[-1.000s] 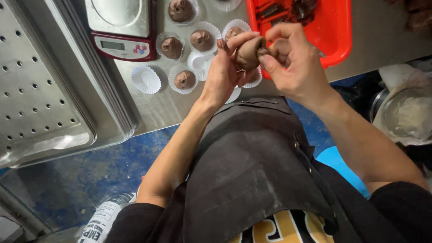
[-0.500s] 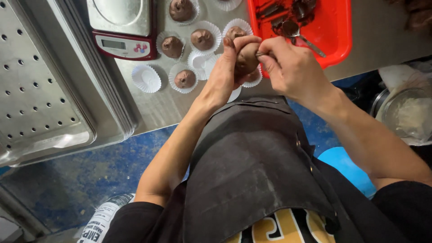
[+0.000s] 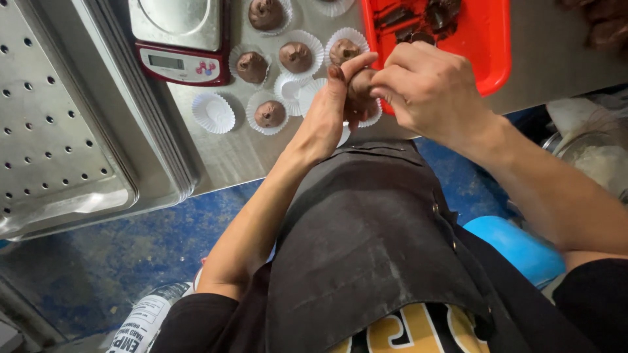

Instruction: The recorder prepares filled chocolates by rolling dough, making a cavity, adding chocolate filling with a spoon, and closing the dough back into a ball.

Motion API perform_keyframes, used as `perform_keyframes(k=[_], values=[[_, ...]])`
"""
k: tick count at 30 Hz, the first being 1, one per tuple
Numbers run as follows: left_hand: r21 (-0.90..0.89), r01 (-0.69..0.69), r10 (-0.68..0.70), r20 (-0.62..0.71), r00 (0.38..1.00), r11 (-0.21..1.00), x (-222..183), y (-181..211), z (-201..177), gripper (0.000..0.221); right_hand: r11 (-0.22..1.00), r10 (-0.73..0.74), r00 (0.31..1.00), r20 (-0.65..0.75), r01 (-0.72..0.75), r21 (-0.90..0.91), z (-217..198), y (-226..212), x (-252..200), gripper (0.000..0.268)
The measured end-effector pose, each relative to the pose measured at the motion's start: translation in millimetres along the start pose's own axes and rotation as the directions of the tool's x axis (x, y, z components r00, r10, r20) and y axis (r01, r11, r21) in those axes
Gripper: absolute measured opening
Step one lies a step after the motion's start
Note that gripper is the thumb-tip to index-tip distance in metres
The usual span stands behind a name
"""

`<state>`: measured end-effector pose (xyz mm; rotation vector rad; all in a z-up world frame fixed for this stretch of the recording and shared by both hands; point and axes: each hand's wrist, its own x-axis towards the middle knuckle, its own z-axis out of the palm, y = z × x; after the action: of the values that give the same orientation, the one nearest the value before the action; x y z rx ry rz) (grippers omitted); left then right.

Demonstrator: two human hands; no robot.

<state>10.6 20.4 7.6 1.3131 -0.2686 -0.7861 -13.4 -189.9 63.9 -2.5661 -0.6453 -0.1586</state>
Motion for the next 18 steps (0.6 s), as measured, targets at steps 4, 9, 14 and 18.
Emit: perform_keyframes(k=[4,9,14,18], values=[[-0.125,0.016,-0.014,0.011,1.000,0.992,-1,-15,-2,0.094,0.998,-0.047,0.997,0.068,0.051,-0.048,-1,-1,8,0.012],[-0.431,-0.005,-0.007,-0.025,1.000,0.902,2,-56,-7,0.087,0.987,-0.104,0.978,0.181,0.125,-0.106,4,-9,20,0.015],[-0.674,-0.076,-0.029,-0.144,0.989,0.735,-10,-73,-23,0.082,0.995,-0.079,0.993,0.085,0.074,0.062,5,-43,38,0.039],[-0.678,-0.038,-0.101,-0.164,0.981,0.735,-38,-70,-39,0.078,0.970,-0.063,0.995,0.080,0.043,0.238,56,-62,39,0.062]])
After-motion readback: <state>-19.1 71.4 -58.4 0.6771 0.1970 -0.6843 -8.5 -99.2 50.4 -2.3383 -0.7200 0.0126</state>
